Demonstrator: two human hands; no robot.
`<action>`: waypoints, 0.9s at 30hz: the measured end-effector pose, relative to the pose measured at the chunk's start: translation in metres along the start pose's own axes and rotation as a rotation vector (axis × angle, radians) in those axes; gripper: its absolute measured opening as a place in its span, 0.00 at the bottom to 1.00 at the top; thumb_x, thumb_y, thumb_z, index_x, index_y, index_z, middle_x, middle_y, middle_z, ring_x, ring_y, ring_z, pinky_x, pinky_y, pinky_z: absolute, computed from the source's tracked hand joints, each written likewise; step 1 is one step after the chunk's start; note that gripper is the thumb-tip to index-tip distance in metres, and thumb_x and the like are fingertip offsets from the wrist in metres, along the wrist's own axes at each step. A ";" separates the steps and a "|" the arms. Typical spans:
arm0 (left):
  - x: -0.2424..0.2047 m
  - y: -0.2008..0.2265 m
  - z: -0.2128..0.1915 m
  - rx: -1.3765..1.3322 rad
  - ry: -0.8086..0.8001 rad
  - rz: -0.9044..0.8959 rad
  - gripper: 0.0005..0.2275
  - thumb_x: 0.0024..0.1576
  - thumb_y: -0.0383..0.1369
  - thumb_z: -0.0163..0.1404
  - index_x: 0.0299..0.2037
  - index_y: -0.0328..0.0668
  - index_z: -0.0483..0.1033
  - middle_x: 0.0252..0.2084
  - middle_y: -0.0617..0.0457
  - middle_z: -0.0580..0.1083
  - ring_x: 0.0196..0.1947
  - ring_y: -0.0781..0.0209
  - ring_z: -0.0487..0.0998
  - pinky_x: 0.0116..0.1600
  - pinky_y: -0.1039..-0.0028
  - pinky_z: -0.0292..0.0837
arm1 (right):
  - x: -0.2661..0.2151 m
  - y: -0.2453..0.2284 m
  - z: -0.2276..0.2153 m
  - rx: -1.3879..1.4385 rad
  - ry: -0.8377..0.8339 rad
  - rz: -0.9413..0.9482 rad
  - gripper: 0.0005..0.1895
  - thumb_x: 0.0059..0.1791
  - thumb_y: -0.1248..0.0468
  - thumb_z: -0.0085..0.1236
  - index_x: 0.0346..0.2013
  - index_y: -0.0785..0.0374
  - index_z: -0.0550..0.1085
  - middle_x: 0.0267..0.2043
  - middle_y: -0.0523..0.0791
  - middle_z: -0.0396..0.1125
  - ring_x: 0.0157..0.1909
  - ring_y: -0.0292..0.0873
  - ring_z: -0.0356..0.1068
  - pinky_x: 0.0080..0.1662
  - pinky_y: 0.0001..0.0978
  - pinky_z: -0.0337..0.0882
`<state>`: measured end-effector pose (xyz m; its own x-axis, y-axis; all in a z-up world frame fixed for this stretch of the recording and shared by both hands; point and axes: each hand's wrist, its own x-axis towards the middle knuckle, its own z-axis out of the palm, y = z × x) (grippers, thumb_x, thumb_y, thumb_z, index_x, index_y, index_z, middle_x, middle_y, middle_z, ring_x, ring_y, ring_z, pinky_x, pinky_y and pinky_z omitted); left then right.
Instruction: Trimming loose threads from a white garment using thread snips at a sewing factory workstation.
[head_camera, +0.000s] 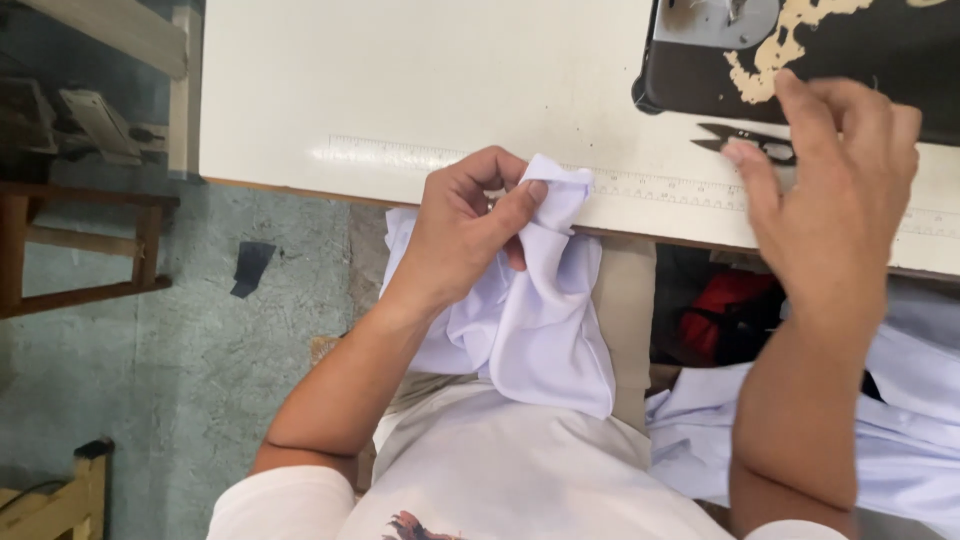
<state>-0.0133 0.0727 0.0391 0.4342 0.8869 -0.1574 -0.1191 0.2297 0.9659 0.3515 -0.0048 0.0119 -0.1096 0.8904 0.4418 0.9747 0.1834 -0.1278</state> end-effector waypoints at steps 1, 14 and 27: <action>0.001 -0.002 0.001 -0.008 -0.019 0.017 0.08 0.74 0.34 0.62 0.43 0.42 0.82 0.38 0.55 0.81 0.23 0.63 0.83 0.29 0.77 0.83 | -0.014 0.017 0.000 -0.161 -0.105 0.049 0.28 0.78 0.54 0.84 0.90 0.68 0.92 0.64 0.57 0.74 0.66 0.63 0.65 0.64 0.57 0.74; -0.001 -0.008 0.013 -0.004 -0.047 0.009 0.09 0.74 0.34 0.62 0.43 0.42 0.80 0.38 0.56 0.79 0.30 0.63 0.87 0.32 0.76 0.91 | -0.019 -0.130 -0.004 0.923 -0.228 0.474 0.14 0.64 0.54 0.76 0.54 0.60 0.84 0.37 0.37 0.73 0.37 0.33 0.64 0.42 0.29 0.67; -0.012 -0.009 0.011 -0.013 -0.075 0.053 0.10 0.74 0.35 0.62 0.43 0.42 0.79 0.37 0.56 0.77 0.29 0.68 0.81 0.31 0.78 0.88 | -0.006 -0.132 0.005 0.971 -0.354 0.503 0.16 0.67 0.52 0.69 0.47 0.61 0.83 0.36 0.36 0.66 0.37 0.33 0.61 0.40 0.28 0.61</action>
<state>-0.0073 0.0559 0.0344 0.4922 0.8658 -0.0898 -0.1549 0.1886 0.9698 0.2222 -0.0324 0.0220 0.0511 0.9929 -0.1073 0.3794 -0.1187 -0.9176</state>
